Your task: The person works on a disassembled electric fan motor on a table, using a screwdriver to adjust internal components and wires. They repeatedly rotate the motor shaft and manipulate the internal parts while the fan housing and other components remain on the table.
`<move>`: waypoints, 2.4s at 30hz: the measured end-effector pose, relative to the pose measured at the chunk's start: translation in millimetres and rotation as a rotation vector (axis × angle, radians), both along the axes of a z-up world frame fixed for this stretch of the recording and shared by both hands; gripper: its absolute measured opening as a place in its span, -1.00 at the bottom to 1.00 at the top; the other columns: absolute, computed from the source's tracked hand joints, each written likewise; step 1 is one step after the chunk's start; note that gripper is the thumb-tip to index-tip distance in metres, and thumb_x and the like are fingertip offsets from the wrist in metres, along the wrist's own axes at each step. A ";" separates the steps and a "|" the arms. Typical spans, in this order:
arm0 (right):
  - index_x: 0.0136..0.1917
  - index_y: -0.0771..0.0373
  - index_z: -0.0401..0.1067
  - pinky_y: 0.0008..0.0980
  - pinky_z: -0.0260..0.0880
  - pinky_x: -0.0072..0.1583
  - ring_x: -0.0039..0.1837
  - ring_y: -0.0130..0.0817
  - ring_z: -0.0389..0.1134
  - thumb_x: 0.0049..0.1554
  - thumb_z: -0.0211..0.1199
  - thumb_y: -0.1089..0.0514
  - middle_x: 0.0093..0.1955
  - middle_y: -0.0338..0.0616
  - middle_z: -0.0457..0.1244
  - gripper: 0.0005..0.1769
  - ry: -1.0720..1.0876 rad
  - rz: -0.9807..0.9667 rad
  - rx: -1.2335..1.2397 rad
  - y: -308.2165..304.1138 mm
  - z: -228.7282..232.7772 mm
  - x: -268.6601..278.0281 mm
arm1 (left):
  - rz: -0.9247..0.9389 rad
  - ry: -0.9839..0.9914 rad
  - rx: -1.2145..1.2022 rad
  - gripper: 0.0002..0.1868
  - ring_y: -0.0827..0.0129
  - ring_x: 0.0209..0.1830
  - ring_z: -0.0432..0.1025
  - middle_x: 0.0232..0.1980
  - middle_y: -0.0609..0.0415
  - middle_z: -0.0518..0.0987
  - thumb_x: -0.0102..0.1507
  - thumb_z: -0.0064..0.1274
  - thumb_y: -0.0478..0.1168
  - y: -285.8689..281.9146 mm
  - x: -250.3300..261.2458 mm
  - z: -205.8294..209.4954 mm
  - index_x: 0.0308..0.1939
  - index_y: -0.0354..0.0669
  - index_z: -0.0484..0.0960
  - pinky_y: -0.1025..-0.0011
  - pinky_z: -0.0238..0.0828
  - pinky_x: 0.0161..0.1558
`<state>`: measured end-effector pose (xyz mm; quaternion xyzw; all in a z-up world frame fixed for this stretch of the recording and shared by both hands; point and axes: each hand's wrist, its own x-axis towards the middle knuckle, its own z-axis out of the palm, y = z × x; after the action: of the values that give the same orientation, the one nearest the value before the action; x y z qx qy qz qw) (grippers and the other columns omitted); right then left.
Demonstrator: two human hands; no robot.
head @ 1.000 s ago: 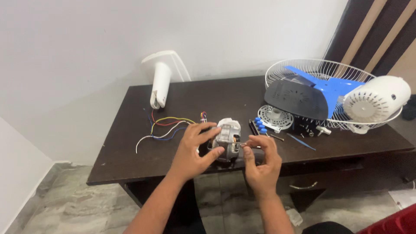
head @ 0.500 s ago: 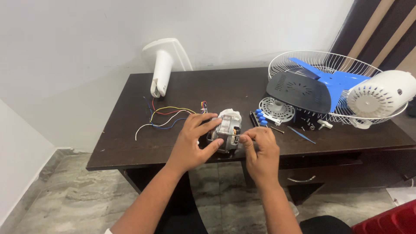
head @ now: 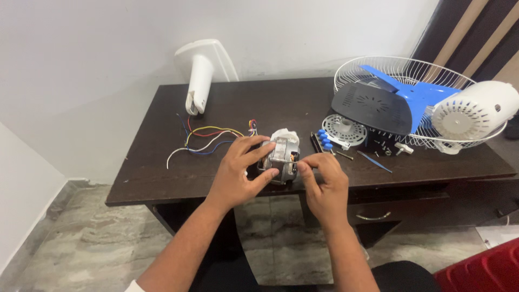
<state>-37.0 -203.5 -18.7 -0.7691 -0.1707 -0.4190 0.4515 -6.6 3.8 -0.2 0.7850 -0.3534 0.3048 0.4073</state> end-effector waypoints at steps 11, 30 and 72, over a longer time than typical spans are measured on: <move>-0.07 0.31 0.48 -0.31 0.36 0.13 0.07 -0.25 0.38 0.12 0.40 0.14 -0.05 -0.13 0.36 -0.78 -0.017 0.022 -0.063 -13.8 6.0 -3.0 | -0.010 -0.013 -0.001 -0.46 0.13 0.28 0.40 0.26 0.05 0.54 0.13 0.36 -0.13 0.4 -0.4 -0.9 0.19 -0.07 0.64 0.20 0.33 0.31; -0.08 0.28 0.49 -0.33 0.39 0.08 0.04 -0.24 0.41 0.07 0.37 0.26 -0.05 -0.14 0.37 -0.87 0.051 0.146 -0.106 -16.0 12.6 -5.5 | -0.007 -0.044 0.005 -0.44 0.09 0.28 0.40 0.25 0.03 0.54 0.07 0.40 -0.14 0.5 -3.7 0.2 0.15 -0.08 0.65 0.18 0.33 0.31; -0.11 0.28 0.47 -0.37 0.37 0.09 0.02 -0.28 0.40 0.26 0.20 0.11 -0.09 -0.14 0.37 -0.80 0.231 0.006 0.014 -13.2 5.3 -0.9 | -0.011 0.018 -0.035 -0.44 0.13 0.30 0.41 0.26 0.03 0.54 0.07 0.38 -0.14 -0.8 -5.4 -1.7 0.15 -0.05 0.65 0.19 0.35 0.30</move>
<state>-37.9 -216.6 -13.4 -0.8085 -0.1169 -0.3275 0.4748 -12.0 3.0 -1.9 0.7786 -0.3486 0.3015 0.4259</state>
